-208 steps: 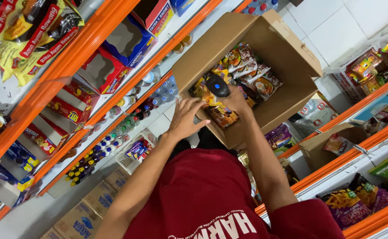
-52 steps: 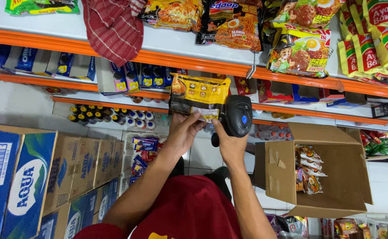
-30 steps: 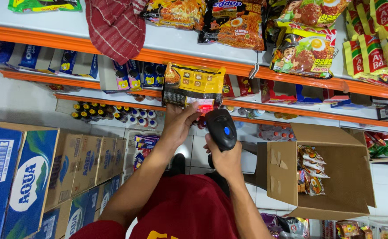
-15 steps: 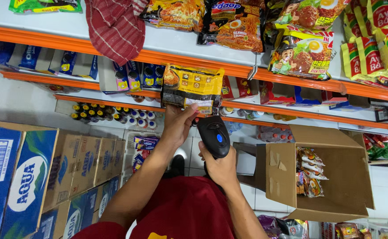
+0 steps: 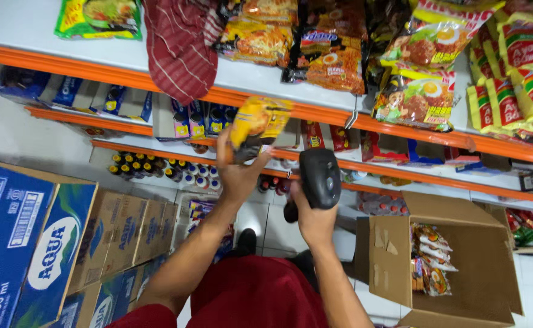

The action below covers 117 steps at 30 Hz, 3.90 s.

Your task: The person scans barcodes on various instant noodle packets and other snacks using a handheld scanner, placing some items into a cardboard box and others back onto the store shelves.

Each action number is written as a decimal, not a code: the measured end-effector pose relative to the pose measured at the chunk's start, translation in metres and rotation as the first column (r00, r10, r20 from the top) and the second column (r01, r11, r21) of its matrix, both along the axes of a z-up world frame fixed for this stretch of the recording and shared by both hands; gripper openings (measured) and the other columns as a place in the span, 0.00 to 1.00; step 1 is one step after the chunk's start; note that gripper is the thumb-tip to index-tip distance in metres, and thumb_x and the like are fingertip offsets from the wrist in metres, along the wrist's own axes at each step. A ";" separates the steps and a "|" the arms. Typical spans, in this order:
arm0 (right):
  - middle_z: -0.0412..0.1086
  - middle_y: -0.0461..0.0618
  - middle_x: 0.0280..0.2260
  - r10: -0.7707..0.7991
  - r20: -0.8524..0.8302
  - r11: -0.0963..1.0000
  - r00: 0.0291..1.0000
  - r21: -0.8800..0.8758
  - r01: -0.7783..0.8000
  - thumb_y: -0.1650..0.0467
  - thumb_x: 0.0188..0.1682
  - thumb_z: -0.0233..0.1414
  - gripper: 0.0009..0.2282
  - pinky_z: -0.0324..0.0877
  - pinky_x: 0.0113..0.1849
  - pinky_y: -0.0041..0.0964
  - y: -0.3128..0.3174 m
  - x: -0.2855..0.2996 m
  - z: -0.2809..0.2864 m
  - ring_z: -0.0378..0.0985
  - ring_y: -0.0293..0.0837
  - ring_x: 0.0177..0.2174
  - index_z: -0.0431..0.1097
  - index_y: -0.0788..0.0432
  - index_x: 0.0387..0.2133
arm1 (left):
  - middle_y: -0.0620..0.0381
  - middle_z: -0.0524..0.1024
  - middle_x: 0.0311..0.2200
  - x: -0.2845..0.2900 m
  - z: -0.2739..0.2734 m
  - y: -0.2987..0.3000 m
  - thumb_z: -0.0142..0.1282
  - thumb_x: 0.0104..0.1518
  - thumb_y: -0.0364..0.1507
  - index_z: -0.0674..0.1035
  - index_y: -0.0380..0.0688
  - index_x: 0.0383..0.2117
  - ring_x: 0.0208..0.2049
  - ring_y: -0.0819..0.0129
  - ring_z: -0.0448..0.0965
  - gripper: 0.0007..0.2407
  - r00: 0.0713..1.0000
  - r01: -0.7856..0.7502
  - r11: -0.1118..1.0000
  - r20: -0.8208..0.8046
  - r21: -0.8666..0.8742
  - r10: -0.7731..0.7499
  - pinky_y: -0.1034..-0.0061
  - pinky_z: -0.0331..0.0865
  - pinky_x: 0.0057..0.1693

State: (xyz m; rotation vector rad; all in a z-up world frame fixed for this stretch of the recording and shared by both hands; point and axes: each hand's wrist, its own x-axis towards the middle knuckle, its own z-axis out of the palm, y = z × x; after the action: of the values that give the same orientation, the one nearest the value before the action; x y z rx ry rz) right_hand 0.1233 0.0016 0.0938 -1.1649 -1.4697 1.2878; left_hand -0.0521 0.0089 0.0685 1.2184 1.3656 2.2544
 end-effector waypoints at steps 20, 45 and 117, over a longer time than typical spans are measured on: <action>0.75 0.53 0.42 0.045 -0.211 0.995 0.976 0.098 -0.025 0.71 0.46 0.63 0.16 0.73 0.43 0.38 0.179 -0.133 0.083 0.77 0.43 0.40 0.72 0.65 0.45 | 0.39 0.69 0.58 -0.139 0.087 0.075 0.71 0.51 0.29 0.74 0.53 0.62 0.57 0.42 0.71 0.29 0.788 -0.110 0.969 -0.614 -0.222 -0.051 0.59 0.70 0.59; 0.62 0.63 0.55 -0.203 0.662 0.688 0.722 0.621 -0.375 0.75 0.37 0.62 0.26 0.74 0.42 0.53 0.155 -0.132 0.097 0.75 0.63 0.47 0.66 0.68 0.52 | 0.45 0.77 0.53 -0.155 0.075 0.115 0.57 0.64 0.28 0.74 0.41 0.55 0.56 0.50 0.78 0.14 0.897 -0.086 0.954 -0.439 -0.286 -0.051 0.61 0.73 0.58; 0.65 0.64 0.61 0.401 0.674 0.722 0.620 -0.650 0.239 0.51 0.46 0.58 0.37 0.40 0.68 0.57 0.214 0.598 -0.443 0.62 0.58 0.63 0.64 0.64 0.61 | 0.52 0.78 0.47 0.506 -0.210 0.173 0.69 0.46 0.30 0.83 0.41 0.40 0.57 0.51 0.69 0.15 -0.211 0.240 0.234 -0.285 -0.942 -0.935 0.59 0.63 0.64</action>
State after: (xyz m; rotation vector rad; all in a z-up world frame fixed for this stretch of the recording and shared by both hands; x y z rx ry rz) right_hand 0.7211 0.2157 -0.3493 -2.4633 -1.6733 1.5450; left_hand 0.4540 0.1814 -0.1419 2.2764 0.8742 -0.0539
